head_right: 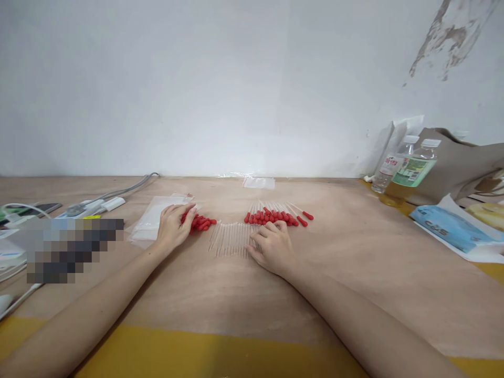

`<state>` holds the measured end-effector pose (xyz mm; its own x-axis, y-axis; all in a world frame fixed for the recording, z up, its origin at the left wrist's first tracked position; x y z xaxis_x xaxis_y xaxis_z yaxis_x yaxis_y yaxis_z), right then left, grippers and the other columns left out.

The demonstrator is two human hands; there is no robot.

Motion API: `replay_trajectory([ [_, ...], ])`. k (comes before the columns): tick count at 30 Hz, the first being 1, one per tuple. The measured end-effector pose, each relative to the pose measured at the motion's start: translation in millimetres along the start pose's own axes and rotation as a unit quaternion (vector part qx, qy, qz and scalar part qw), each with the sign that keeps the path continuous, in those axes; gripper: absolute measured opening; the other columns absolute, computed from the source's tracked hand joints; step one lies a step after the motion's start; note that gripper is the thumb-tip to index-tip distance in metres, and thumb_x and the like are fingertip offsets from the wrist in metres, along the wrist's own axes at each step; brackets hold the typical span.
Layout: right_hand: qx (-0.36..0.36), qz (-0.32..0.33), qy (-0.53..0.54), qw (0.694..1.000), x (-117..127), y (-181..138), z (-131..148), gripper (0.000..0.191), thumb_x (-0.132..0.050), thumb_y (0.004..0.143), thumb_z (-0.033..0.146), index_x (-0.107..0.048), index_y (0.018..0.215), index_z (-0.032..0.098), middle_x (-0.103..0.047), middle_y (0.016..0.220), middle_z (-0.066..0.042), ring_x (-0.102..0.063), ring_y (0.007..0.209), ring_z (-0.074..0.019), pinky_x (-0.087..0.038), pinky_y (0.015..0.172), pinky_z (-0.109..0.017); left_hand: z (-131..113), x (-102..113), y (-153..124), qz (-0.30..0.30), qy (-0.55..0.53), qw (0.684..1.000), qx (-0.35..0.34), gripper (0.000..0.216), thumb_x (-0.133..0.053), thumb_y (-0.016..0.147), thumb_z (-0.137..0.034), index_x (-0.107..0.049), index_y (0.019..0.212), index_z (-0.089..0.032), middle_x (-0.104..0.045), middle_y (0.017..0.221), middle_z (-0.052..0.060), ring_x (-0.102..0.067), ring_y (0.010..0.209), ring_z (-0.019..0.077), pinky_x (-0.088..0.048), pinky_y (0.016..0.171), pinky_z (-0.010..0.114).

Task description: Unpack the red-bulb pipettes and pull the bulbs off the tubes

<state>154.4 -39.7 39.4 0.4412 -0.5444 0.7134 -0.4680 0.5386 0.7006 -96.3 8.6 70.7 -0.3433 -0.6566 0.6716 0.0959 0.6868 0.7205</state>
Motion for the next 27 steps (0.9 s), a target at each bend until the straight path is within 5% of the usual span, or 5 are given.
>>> replay_trajectory([
  [8,-0.018,0.015,0.025,0.999,1.6,0.3,-0.6,0.031,-0.052,0.079,0.047,-0.064,0.086,0.02,-0.063,0.08,-0.005,-0.049,0.078,-0.0174,-0.025,0.08,-0.037,-32.0,8.1,-4.1,-0.026,-0.018,0.998,-0.058,0.022,-0.047,0.082,-0.03,-0.06,0.097,-0.021,-0.063,0.1,0.005,-0.051,0.099,0.023,-0.034,0.089,0.039],
  [13,-0.027,-0.025,0.003,0.999,3.3,-1.5,-5.3,0.016,-0.05,0.083,0.026,-0.065,0.079,0.02,-0.063,0.072,-0.002,-0.048,0.072,-0.0143,-0.025,0.077,-0.034,-63.6,-25.0,8.7,0.134,-0.098,0.983,-0.078,0.02,-0.048,0.081,-0.027,-0.061,0.095,-0.021,-0.068,0.081,0.001,-0.06,0.079,0.0162,-0.039,0.081,0.032],
  [17,-0.025,-0.058,-0.005,0.998,7.9,-2.2,-5.9,0.023,-0.054,0.08,0.027,-0.06,0.06,0.018,-0.058,0.06,0.0,-0.046,0.066,-0.0128,-0.025,0.078,-0.034,-84.1,-57.3,28.3,0.241,-0.017,0.97,-0.006,0.037,-0.041,0.083,-0.045,-0.064,0.071,-0.019,-0.067,0.075,0.006,-0.06,0.08,0.0208,-0.036,0.084,0.037],
  [21,-0.034,-0.079,0.004,0.996,12.3,-2.0,-5.2,0.033,-0.055,0.08,0.034,-0.055,0.052,0.017,-0.057,0.063,0.0,-0.045,0.066,-0.0122,-0.025,0.077,-0.034,-98.7,-85.0,45.1,0.301,0.037,0.951,0.056,0.045,-0.036,0.082,-0.05,-0.066,0.077,-0.017,-0.064,0.098,0.014,-0.053,0.102,0.0297,-0.033,0.088,0.044],
  [27,-0.041,-0.066,0.012,0.997,9.0,-2.7,-7.4,0.024,-0.052,0.082,0.03,-0.06,0.062,0.018,-0.061,0.072,-0.001,-0.048,0.071,-0.0131,-0.025,0.079,-0.036,-100.4,-116.2,52.3,0.397,0.055,0.907,0.128,0.027,-0.057,0.069,-0.039,-0.066,0.074,-0.013,-0.067,0.088,0.016,-0.06,0.088,0.0296,-0.04,0.078,0.039],
])
Point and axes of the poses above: each hand's wrist, its own y-axis towards the middle knuckle, its own x-axis out of the back of the hand, z = x × y, the point moved 5 cm from there along y, towards the middle knuckle
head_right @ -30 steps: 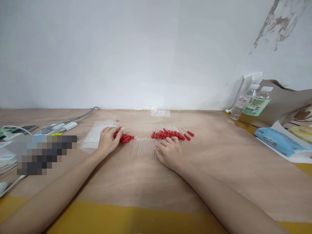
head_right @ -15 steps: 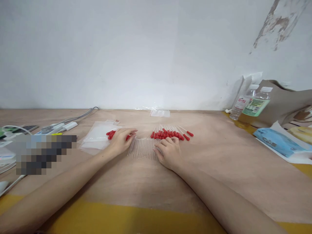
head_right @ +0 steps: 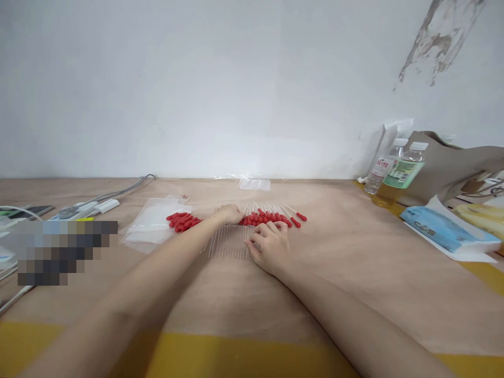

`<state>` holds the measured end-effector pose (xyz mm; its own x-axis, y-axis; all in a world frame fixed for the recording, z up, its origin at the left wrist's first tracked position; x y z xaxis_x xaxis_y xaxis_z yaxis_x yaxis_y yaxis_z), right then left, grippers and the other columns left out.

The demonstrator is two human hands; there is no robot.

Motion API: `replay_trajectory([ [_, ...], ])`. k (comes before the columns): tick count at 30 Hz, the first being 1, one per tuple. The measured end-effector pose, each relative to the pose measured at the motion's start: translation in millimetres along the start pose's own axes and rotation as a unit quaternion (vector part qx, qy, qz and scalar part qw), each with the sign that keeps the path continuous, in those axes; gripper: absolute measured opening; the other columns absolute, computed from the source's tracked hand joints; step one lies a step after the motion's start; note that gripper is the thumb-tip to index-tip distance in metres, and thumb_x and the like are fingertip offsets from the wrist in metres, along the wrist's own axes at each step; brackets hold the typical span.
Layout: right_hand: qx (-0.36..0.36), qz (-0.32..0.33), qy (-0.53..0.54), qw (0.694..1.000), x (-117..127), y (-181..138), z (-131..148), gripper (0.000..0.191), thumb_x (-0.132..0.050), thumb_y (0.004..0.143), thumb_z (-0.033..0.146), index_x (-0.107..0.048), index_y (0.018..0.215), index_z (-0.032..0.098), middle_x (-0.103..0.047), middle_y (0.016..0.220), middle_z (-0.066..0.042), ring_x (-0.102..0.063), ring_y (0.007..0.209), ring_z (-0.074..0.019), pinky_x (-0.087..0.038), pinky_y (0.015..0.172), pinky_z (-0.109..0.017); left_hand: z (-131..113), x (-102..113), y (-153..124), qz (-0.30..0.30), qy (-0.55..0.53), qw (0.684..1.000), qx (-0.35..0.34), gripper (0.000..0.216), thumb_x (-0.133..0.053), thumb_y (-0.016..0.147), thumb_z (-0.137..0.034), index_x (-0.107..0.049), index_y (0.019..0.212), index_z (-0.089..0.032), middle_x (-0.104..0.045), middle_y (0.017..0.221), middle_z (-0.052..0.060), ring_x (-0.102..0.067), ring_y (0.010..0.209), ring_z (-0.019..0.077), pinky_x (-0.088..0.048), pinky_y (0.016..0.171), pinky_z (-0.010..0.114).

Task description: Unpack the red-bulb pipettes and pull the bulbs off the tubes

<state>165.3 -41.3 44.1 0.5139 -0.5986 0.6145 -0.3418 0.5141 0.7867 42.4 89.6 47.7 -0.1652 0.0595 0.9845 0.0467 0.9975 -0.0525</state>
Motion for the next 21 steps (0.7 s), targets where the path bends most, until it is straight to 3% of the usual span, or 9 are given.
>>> replay_trajectory([
  [4,-0.004,0.004,0.002,1.0,-1.2,-1.1,-2.1,0.021,-0.053,0.081,0.027,-0.06,0.063,0.019,-0.061,0.074,-0.001,-0.05,0.074,-0.0138,-0.025,0.081,-0.037,0.2,6.0,-4.2,-0.001,-0.008,1.0,0.002,0.028,-0.05,0.076,-0.034,-0.064,0.074,-0.01,-0.067,0.081,0.012,-0.062,0.078,0.0236,-0.04,0.075,0.034],
  [7,-0.027,-0.02,-0.001,0.999,3.1,-0.7,-3.8,0.011,-0.054,0.079,0.025,-0.063,0.076,0.021,-0.06,0.087,-0.003,-0.052,0.079,-0.0157,-0.026,0.082,-0.037,7.0,20.2,-21.7,-0.06,-0.02,0.998,-0.028,0.031,-0.04,0.084,-0.035,-0.059,0.085,-0.012,-0.066,0.084,0.012,-0.061,0.08,0.023,-0.038,0.078,0.037],
  [11,-0.047,-0.062,-0.012,0.997,10.2,0.3,-4.7,0.035,-0.054,0.079,0.03,-0.054,0.112,0.018,-0.052,0.113,-0.012,-0.049,0.1,-0.0232,-0.031,0.085,-0.038,28.6,30.8,-62.8,-0.161,-0.021,0.978,-0.13,0.021,-0.039,0.088,-0.035,-0.051,0.091,-0.019,-0.065,0.085,0.003,-0.058,0.084,0.0179,-0.027,0.092,0.039],
  [13,-0.029,-0.059,-0.016,0.998,10.4,0.9,-2.4,0.046,-0.053,0.079,0.034,-0.047,0.121,0.016,-0.05,0.118,-0.013,-0.047,0.106,-0.025,-0.032,0.088,-0.04,34.4,32.6,-92.4,-0.267,0.009,0.924,-0.275,0.019,-0.043,0.087,-0.035,-0.05,0.08,-0.018,-0.063,0.078,0.001,-0.057,0.076,0.0158,-0.025,0.093,0.04],
  [15,0.0,-0.035,-0.021,0.999,8.2,1.4,1.7,0.05,-0.052,0.079,0.037,-0.045,0.124,0.017,-0.05,0.12,-0.012,-0.046,0.108,-0.025,-0.03,0.093,-0.042,44.7,26.5,-115.7,-0.328,0.029,0.878,-0.348,0.02,-0.044,0.087,-0.032,-0.049,0.074,-0.018,-0.062,0.073,0.0,-0.056,0.072,0.0143,-0.026,0.091,0.039],
  [18,0.048,0.025,-0.021,0.998,2.5,1.4,9.8,0.046,-0.051,0.081,0.04,-0.048,0.123,0.02,-0.051,0.123,-0.009,-0.044,0.113,-0.0243,-0.024,0.1,-0.046,55.6,14.9,-133.6,-0.376,0.022,0.84,-0.391,0.018,-0.047,0.086,-0.028,-0.048,0.071,-0.017,-0.06,0.066,-0.002,-0.056,0.068,0.0127,-0.03,0.087,0.036],
  [21,0.085,0.074,-0.003,0.994,-2.8,0.5,17.1,0.042,-0.047,0.084,0.04,-0.05,0.121,0.02,-0.054,0.122,-0.007,-0.043,0.117,-0.0229,-0.02,0.104,-0.047,57.6,8.2,-137.4,-0.404,-0.012,0.824,-0.398,0.017,-0.052,0.083,-0.028,-0.048,0.071,-0.017,-0.059,0.065,-0.003,-0.055,0.065,0.0119,-0.032,0.087,0.035],
])
Point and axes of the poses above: each hand's wrist, its own y-axis towards the middle knuckle, its own x-axis out of the back of the hand, z = x × y, the point moved 5 cm from there along y, towards the middle knuckle
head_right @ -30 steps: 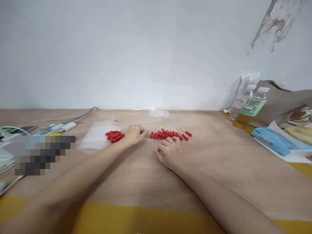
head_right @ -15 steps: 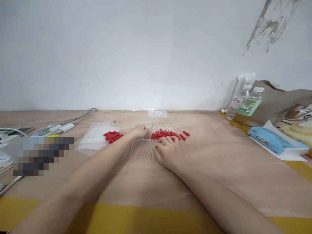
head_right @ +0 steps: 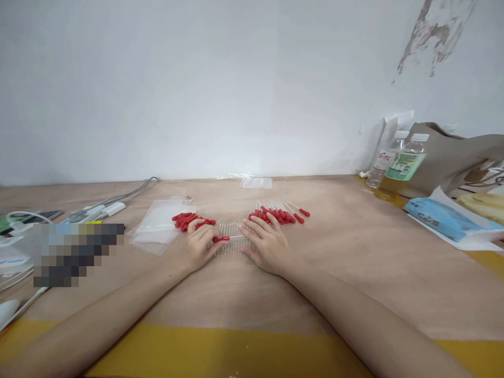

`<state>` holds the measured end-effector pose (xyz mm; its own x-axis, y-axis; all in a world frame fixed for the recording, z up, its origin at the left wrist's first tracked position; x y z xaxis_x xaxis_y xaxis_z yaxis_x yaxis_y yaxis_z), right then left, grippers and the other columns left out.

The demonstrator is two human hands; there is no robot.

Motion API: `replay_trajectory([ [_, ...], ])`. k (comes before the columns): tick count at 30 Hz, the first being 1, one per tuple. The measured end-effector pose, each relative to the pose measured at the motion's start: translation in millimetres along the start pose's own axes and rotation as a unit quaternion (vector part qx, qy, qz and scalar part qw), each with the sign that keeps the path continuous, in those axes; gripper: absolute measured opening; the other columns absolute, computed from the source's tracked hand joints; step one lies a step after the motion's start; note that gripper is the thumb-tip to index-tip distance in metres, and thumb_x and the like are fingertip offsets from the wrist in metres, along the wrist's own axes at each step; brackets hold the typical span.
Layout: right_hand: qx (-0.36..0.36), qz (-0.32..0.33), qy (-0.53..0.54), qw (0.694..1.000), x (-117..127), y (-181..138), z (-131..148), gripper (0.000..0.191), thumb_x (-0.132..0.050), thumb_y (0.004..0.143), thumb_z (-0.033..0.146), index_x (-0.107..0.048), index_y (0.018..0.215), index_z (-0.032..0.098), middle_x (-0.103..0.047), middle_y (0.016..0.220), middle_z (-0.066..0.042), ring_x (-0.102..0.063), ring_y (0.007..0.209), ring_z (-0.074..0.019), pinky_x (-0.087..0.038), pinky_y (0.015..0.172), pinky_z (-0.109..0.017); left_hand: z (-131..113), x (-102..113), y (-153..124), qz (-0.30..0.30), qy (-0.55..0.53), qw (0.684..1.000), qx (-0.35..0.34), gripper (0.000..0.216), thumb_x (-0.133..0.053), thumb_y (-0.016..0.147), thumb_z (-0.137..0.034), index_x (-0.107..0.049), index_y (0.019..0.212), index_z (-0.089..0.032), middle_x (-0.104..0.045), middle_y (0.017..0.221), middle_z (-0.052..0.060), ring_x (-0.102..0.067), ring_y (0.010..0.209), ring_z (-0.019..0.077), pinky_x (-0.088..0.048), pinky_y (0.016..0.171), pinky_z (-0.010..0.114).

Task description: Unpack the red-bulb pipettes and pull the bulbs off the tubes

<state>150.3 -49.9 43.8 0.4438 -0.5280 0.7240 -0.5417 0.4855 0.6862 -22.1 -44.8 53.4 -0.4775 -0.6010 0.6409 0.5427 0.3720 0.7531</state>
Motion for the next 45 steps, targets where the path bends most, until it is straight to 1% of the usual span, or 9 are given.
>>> replay_trajectory([
  [3,0.013,0.024,0.024,0.999,-5.1,0.7,3.5,0.039,-0.043,0.087,0.038,-0.051,0.12,0.018,-0.056,0.12,-0.005,-0.041,0.12,-0.0215,-0.019,0.107,-0.046,-4.8,-3.2,0.7,-0.007,-0.024,1.0,-0.012,0.016,-0.055,0.082,-0.028,-0.048,0.072,-0.017,-0.059,0.065,-0.003,-0.054,0.064,0.011,-0.032,0.087,0.036],
  [8,0.014,0.027,0.062,0.998,-12.2,2.2,4.4,0.029,-0.041,0.089,0.029,-0.058,0.11,0.017,-0.063,0.109,-0.005,-0.045,0.117,-0.0203,-0.017,0.108,-0.049,-13.0,-1.4,3.5,-0.007,-0.053,0.998,-0.035,0.011,-0.055,0.082,-0.025,-0.05,0.075,-0.018,-0.061,0.067,-0.004,-0.054,0.064,0.0098,-0.033,0.088,0.036],
  [11,0.024,0.025,0.081,0.996,-14.3,2.3,5.0,0.025,-0.04,0.089,0.023,-0.061,0.102,0.018,-0.066,0.102,-0.005,-0.049,0.114,-0.0184,-0.017,0.108,-0.05,-15.3,-1.8,5.3,0.0,-0.049,0.998,-0.031,0.01,-0.055,0.081,-0.027,-0.054,0.084,-0.018,-0.064,0.078,0.0,-0.057,0.075,0.0127,-0.033,0.089,0.037],
  [15,0.046,0.018,0.091,0.995,-15.3,1.6,6.7,0.024,-0.04,0.089,0.021,-0.059,0.103,0.017,-0.066,0.099,-0.006,-0.051,0.111,-0.018,-0.019,0.107,-0.051,-19.0,-5.8,7.9,0.028,-0.033,0.999,-0.033,0.015,-0.054,0.081,-0.03,-0.058,0.091,-0.02,-0.063,0.093,0.004,-0.056,0.091,0.0172,-0.03,0.094,0.041],
  [20,0.075,-0.027,0.097,0.992,-13.3,1.9,9.8,0.022,-0.04,0.088,0.019,-0.062,0.091,0.016,-0.068,0.093,-0.007,-0.056,0.105,-0.0181,-0.029,0.103,-0.05,-22.9,-5.8,9.8,0.047,-0.014,0.997,-0.054,0.011,-0.051,0.083,-0.025,-0.06,0.085,-0.02,-0.065,0.091,0.002,-0.054,0.095,0.0179,-0.027,0.095,0.043],
  [24,0.09,-0.058,0.093,0.99,-10.5,2.0,12.0,0.021,-0.041,0.088,0.017,-0.062,0.086,0.015,-0.068,0.089,-0.009,-0.058,0.101,-0.0178,-0.037,0.1,-0.046,-22.8,-5.4,10.8,0.07,-0.011,0.996,-0.049,0.013,-0.049,0.084,-0.026,-0.06,0.084,-0.019,-0.066,0.09,0.001,-0.054,0.095,0.0184,-0.025,0.096,0.045],
  [31,0.138,-0.059,0.059,0.987,-5.6,-0.7,15.0,0.021,-0.039,0.087,0.011,-0.06,0.088,0.013,-0.067,0.081,-0.006,-0.055,0.107,-0.0188,-0.032,0.104,-0.048,-22.5,-7.3,10.1,0.12,-0.041,0.992,-0.027,0.021,-0.042,0.087,-0.028,-0.059,0.078,-0.019,-0.065,0.083,0.001,-0.052,0.094,0.0171,-0.021,0.098,0.044],
  [38,0.225,-0.08,-0.02,0.971,5.3,-2.6,22.3,0.018,-0.042,0.085,0.007,-0.059,0.091,0.007,-0.067,0.086,-0.011,-0.052,0.11,-0.0228,-0.041,0.099,-0.044,-24.6,-5.8,9.5,0.15,-0.093,0.984,-0.011,0.022,-0.04,0.088,-0.029,-0.057,0.078,-0.019,-0.063,0.082,0.0,-0.049,0.092,0.0161,-0.02,0.098,0.042],
  [45,0.248,-0.082,-0.029,0.965,7.3,-3.2,25.3,0.015,-0.046,0.082,0.005,-0.06,0.088,0.004,-0.067,0.084,-0.013,-0.052,0.109,-0.0245,-0.04,0.101,-0.042,-26.4,-3.9,9.4,0.178,-0.138,0.974,0.008,0.023,-0.039,0.088,-0.028,-0.055,0.073,-0.018,-0.061,0.076,0.0,-0.048,0.089,0.0163,-0.022,0.096,0.041],
])
Point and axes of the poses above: each hand's wrist, its own y-axis towards the middle knuckle, its own x-axis out of the back of the hand, z = x × y, the point moved 5 cm from there along y, towards the middle knuckle
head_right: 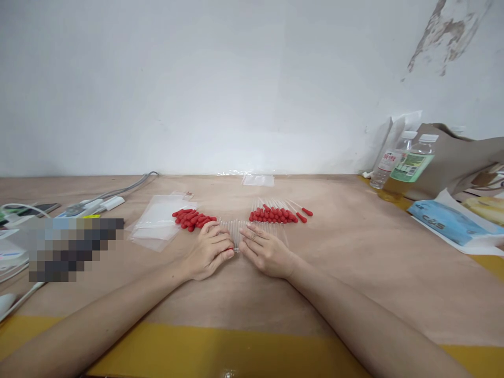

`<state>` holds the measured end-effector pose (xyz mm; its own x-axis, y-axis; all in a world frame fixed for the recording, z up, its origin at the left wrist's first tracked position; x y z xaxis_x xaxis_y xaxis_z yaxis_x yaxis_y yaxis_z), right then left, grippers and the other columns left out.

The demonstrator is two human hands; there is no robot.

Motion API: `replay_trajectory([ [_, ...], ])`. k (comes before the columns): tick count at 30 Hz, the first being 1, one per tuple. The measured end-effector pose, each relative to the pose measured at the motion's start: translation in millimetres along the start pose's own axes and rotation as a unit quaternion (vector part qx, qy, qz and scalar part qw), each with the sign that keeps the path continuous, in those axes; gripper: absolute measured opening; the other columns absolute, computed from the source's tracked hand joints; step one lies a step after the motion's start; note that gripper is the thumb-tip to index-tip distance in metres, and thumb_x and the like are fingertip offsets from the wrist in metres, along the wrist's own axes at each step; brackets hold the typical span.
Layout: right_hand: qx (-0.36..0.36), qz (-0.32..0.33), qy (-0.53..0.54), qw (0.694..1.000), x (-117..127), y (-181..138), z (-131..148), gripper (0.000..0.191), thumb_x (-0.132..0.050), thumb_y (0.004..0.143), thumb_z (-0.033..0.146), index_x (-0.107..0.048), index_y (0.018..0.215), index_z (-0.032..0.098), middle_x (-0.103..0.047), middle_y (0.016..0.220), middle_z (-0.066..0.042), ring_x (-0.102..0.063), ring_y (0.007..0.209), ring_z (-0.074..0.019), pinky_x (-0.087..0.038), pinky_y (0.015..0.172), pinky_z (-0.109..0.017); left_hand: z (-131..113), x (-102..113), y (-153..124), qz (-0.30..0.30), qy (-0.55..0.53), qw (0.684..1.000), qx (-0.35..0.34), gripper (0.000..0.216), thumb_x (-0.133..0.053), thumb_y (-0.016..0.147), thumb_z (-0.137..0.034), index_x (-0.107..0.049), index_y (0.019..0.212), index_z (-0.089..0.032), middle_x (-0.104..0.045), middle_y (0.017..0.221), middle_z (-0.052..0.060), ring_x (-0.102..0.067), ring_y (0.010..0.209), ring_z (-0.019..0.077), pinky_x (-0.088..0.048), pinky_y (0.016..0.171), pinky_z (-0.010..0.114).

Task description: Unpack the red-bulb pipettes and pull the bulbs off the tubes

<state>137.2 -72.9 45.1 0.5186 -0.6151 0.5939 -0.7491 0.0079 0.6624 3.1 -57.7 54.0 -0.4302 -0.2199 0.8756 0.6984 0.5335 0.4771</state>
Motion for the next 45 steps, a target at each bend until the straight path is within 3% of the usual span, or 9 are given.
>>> replay_trajectory([
  [7,-0.042,0.02,0.03,0.998,-4.5,-4.6,-3.0,0.02,-0.041,0.086,0.009,-0.06,0.088,0.012,-0.067,0.08,-0.006,-0.052,0.109,-0.0201,-0.033,0.103,-0.047,0.9,0.4,0.2,-0.012,0.017,1.0,-0.007,0.025,-0.04,0.088,-0.029,-0.057,0.072,-0.019,-0.062,0.074,0.0,-0.05,0.081,0.0152,-0.027,0.093,0.04],
  [11,-0.158,0.024,0.074,0.984,-5.0,-6.8,-11.4,0.017,-0.044,0.086,0.018,-0.061,0.086,0.018,-0.066,0.076,-0.002,-0.057,0.097,-0.0178,-0.022,0.105,-0.053,3.5,2.9,-0.9,-0.087,0.078,0.993,-0.029,0.017,-0.047,0.085,-0.03,-0.06,0.082,-0.02,-0.065,0.079,0.0,-0.052,0.082,0.0157,-0.03,0.092,0.039],
  [15,-0.219,0.05,0.112,0.968,-6.8,-5.1,-14.5,0.019,-0.043,0.086,0.022,-0.062,0.085,0.019,-0.065,0.08,-0.004,-0.057,0.092,-0.0177,-0.027,0.102,-0.052,2.5,5.0,-3.1,-0.156,0.146,0.974,-0.071,0.011,-0.053,0.083,-0.028,-0.06,0.086,-0.021,-0.067,0.082,-0.001,-0.054,0.083,0.0159,-0.03,0.092,0.041],
  [21,-0.201,0.035,0.223,0.953,-16.2,-4.8,-10.1,0.023,-0.036,0.089,0.02,-0.059,0.091,0.019,-0.064,0.075,-0.001,-0.06,0.072,-0.0108,-0.043,0.094,-0.036,-3.5,3.4,-1.3,-0.133,0.222,0.959,-0.112,0.014,-0.048,0.084,-0.026,-0.059,0.078,-0.019,-0.063,0.071,-0.001,-0.054,0.08,0.0154,-0.031,0.091,0.04],
  [25,-0.176,0.013,0.177,0.968,-15.3,-5.1,-7.9,0.019,-0.038,0.089,0.019,-0.057,0.089,0.016,-0.062,0.068,0.0,-0.059,0.064,-0.01,-0.045,0.093,-0.032,-3.0,3.2,-0.5,-0.106,0.217,0.966,-0.094,0.018,-0.044,0.085,-0.025,-0.057,0.075,-0.018,-0.06,0.068,0.0,-0.053,0.077,0.0154,-0.03,0.09,0.041],
  [32,-0.05,0.009,0.053,0.997,-1.0,-3.6,-5.8,0.022,-0.036,0.088,0.011,-0.058,0.092,0.012,-0.066,0.082,-0.007,-0.06,0.095,-0.0164,-0.043,0.098,-0.039,2.5,0.7,-2.0,-0.052,0.139,0.987,-0.056,0.023,-0.039,0.086,-0.025,-0.056,0.072,-0.018,-0.058,0.067,0.001,-0.049,0.074,0.0154,-0.028,0.091,0.042],
  [36,-0.011,-0.005,0.029,1.0,7.5,-3.8,-5.0,0.021,-0.039,0.086,0.007,-0.059,0.093,0.009,-0.067,0.082,-0.009,-0.057,0.101,-0.0193,-0.044,0.097,-0.041,1.7,1.5,-2.6,-0.041,0.118,0.991,-0.05,0.023,-0.039,0.086,-0.024,-0.056,0.074,-0.018,-0.058,0.069,0.001,-0.048,0.075,0.0153,-0.028,0.092,0.042],
  [41,-0.021,0.007,0.062,0.998,13.3,-8.3,-7.7,0.026,-0.035,0.087,0.008,-0.057,0.099,0.013,-0.066,0.085,-0.007,-0.056,0.103,-0.0178,-0.044,0.096,-0.043,-1.3,1.5,-5.1,-0.052,0.106,0.991,-0.058,0.024,-0.037,0.086,-0.024,-0.056,0.073,-0.018,-0.057,0.067,0.001,-0.049,0.073,0.0155,-0.029,0.09,0.04],
  [45,-0.147,-0.006,0.076,0.986,16.7,-22.5,-34.6,0.024,-0.037,0.088,0.013,-0.06,0.095,0.016,-0.063,0.073,-0.005,-0.059,0.079,-0.0151,-0.048,0.079,-0.035,14.2,9.2,-15.0,-0.081,0.085,0.993,0.002,0.028,-0.032,0.088,-0.023,-0.054,0.071,-0.017,-0.055,0.064,0.002,-0.048,0.066,0.015,-0.035,0.078,0.036],
])
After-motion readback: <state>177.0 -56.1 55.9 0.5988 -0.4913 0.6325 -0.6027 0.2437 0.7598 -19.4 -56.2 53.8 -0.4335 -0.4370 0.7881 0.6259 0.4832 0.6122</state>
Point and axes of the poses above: each hand's wrist, its own y-axis towards the middle knuckle, its own x-axis out of the back of the hand, z = x × y, the point moved 5 cm from there along y, towards the middle knuckle
